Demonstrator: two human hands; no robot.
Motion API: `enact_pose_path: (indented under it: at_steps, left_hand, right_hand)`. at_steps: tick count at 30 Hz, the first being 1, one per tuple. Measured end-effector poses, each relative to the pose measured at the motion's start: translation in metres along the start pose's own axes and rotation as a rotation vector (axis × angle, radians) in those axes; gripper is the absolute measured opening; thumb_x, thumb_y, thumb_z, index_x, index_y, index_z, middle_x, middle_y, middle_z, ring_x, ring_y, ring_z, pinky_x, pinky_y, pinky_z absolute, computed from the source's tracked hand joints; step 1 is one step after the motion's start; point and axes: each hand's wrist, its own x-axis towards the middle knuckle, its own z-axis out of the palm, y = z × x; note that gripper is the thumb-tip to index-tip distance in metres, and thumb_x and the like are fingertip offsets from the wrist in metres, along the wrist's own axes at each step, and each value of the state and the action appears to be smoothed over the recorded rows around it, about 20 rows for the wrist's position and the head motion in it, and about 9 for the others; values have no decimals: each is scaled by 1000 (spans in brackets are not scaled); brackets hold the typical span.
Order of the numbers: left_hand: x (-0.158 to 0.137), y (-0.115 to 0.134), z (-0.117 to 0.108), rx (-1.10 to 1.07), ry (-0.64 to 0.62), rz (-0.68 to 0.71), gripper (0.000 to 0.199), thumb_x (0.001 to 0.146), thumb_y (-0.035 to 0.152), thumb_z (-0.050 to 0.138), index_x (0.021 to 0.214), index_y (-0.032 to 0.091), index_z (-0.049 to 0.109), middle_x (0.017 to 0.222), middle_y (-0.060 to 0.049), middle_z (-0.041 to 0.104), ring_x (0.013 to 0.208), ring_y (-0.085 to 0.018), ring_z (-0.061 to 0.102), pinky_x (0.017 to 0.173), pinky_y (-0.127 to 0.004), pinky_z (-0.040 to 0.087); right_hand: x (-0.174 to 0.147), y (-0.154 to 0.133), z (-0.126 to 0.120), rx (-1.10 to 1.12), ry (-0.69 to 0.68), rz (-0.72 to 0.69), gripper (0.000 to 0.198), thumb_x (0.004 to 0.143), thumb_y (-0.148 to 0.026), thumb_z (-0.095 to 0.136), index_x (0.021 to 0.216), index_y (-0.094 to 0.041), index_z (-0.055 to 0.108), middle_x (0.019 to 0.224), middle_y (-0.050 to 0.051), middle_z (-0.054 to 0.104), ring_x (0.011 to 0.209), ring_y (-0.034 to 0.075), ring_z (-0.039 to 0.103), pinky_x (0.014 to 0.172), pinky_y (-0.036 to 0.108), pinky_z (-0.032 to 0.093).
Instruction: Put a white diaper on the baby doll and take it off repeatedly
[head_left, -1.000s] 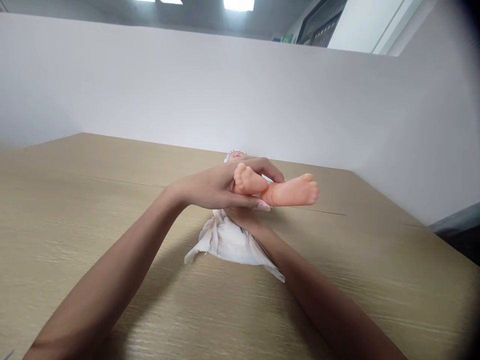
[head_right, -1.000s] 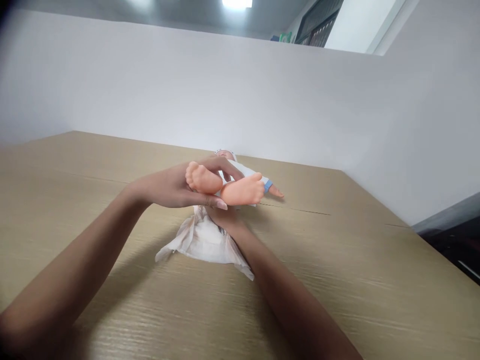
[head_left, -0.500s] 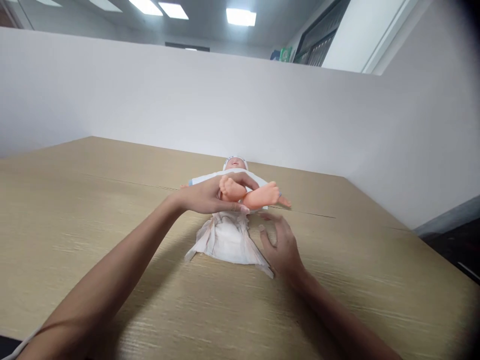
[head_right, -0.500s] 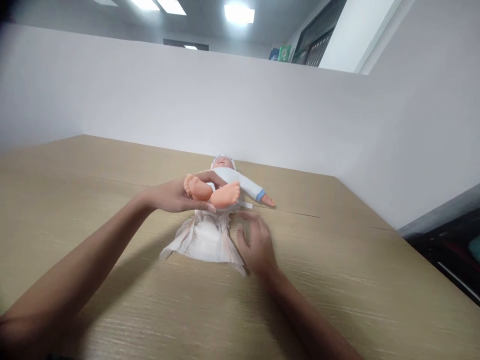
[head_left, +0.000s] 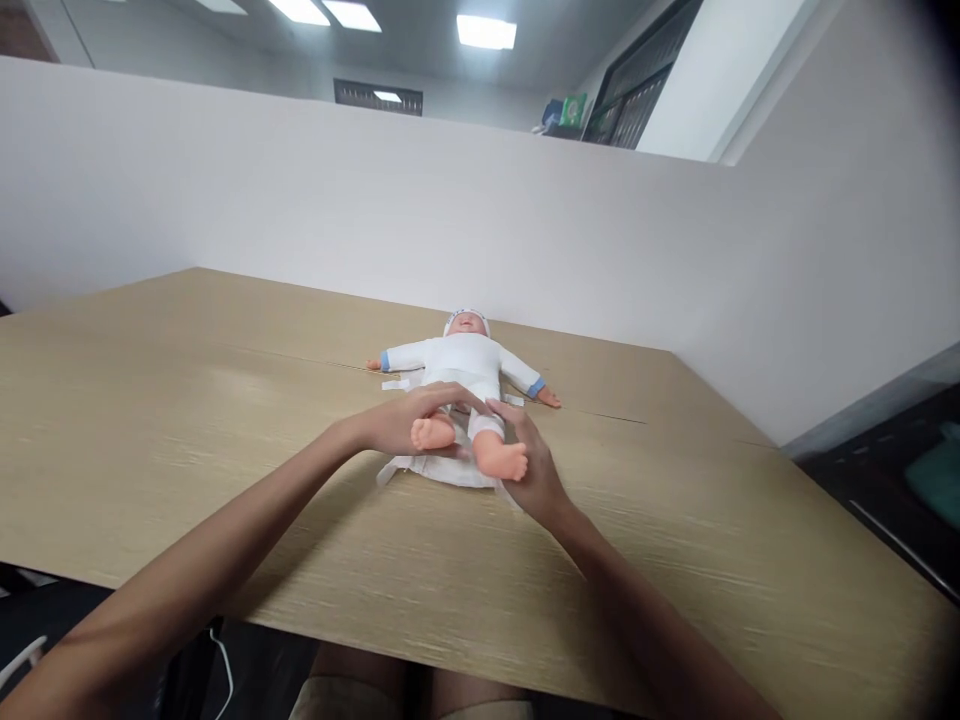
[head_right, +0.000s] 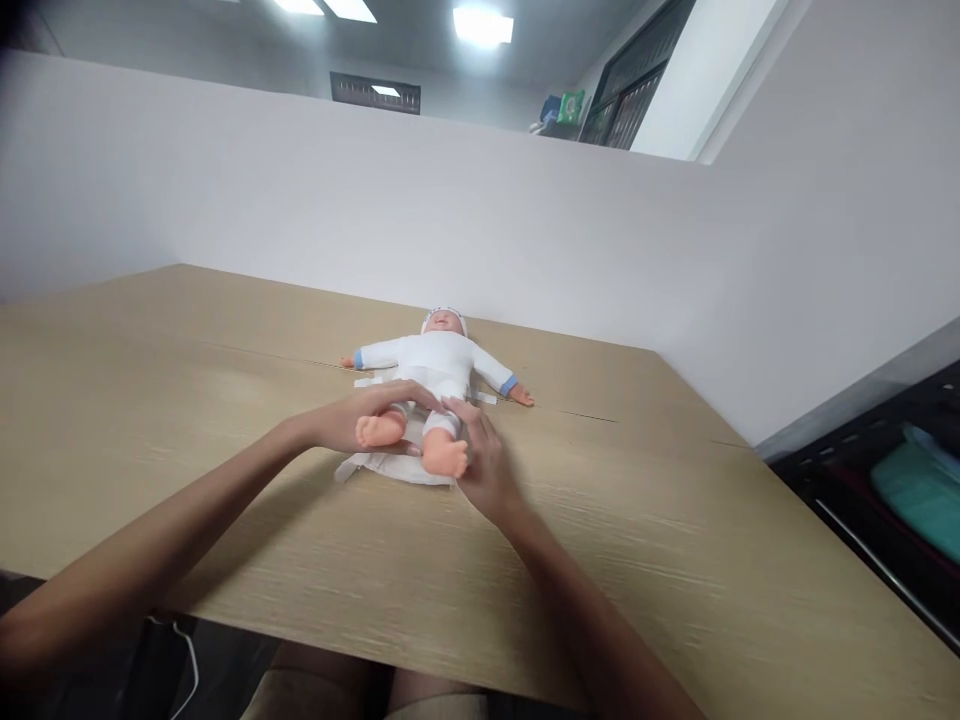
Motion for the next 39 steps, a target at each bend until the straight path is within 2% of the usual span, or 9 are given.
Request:
enact_pose_path:
  at_steps: [2, 7, 12, 17, 25, 29, 32, 34, 39]
  left_hand:
    - [-14, -4, -8, 85, -31, -27, 52, 93, 44, 82, 140, 26, 66, 138, -10, 71, 129, -30, 63, 112, -49, 51]
    - [-52, -27, -19, 155, -75, 36, 33, 96, 27, 73, 129, 28, 73, 138, -7, 73, 140, -31, 58, 123, -52, 43]
    - [-76, -57, -7, 156, -77, 13, 52, 88, 16, 76, 137, 31, 69, 144, -6, 72, 151, -35, 49, 125, -58, 45]
    - [-82, -71, 2, 168, -111, -3, 57, 87, 17, 81, 140, 33, 69, 150, -6, 69, 156, -36, 44, 124, -57, 48]
    - [-81, -64, 4, 84, -123, -52, 50, 102, 17, 70, 148, 34, 65, 154, -7, 68, 158, -32, 46, 129, -56, 44]
    - [-80, -60, 1, 94, -178, -71, 49, 106, 16, 64, 151, 34, 61, 159, -5, 64, 160, -29, 44, 133, -54, 41]
    - [-81, -58, 0, 110, -198, -90, 55, 105, 15, 65, 154, 36, 59, 162, -4, 61, 163, -29, 39, 134, -54, 40]
    - [-82, -58, 0, 116, -205, -111, 57, 104, 16, 66, 156, 38, 58, 164, -3, 59, 165, -29, 35, 134, -53, 41]
    - [-86, -59, 0, 32, -198, -122, 51, 109, 17, 56, 155, 37, 59, 164, -4, 59, 166, -28, 34, 134, -52, 41]
  right_hand:
    - [-3, 7, -11, -37, -60, -62, 54, 101, -19, 55, 155, -25, 54, 154, 14, 63, 148, 31, 59, 124, 52, 51]
    - [-14, 30, -32, -93, -157, -171, 37, 108, -19, 49, 139, -27, 67, 150, 11, 66, 145, 27, 63, 121, 49, 55]
    - [-18, 48, -29, -211, -211, -320, 34, 106, -11, 50, 125, -28, 72, 143, 10, 72, 146, 25, 63, 118, 48, 58]
    - [-19, 52, -30, -268, -270, -289, 34, 104, -8, 52, 118, -29, 75, 139, 7, 75, 145, 23, 63, 119, 44, 57]
    - [-19, 49, -38, -173, -363, -190, 46, 100, -2, 51, 125, -31, 76, 145, 5, 73, 146, 20, 63, 118, 36, 58]
    - [-15, 40, -52, -80, -470, -61, 46, 107, -11, 48, 138, -35, 71, 154, 4, 68, 146, 20, 63, 116, 34, 59]
    - [-12, 22, -56, -114, -478, 12, 44, 110, -27, 54, 152, -35, 60, 155, 5, 68, 146, 25, 64, 117, 40, 59]
    - [-13, 10, -53, -188, -457, 20, 49, 107, -41, 63, 155, -33, 56, 155, 8, 67, 144, 29, 65, 113, 43, 62]
    - [-23, -6, -27, -377, -367, -48, 72, 89, -63, 80, 148, -26, 62, 151, 18, 64, 139, 39, 66, 108, 54, 64]
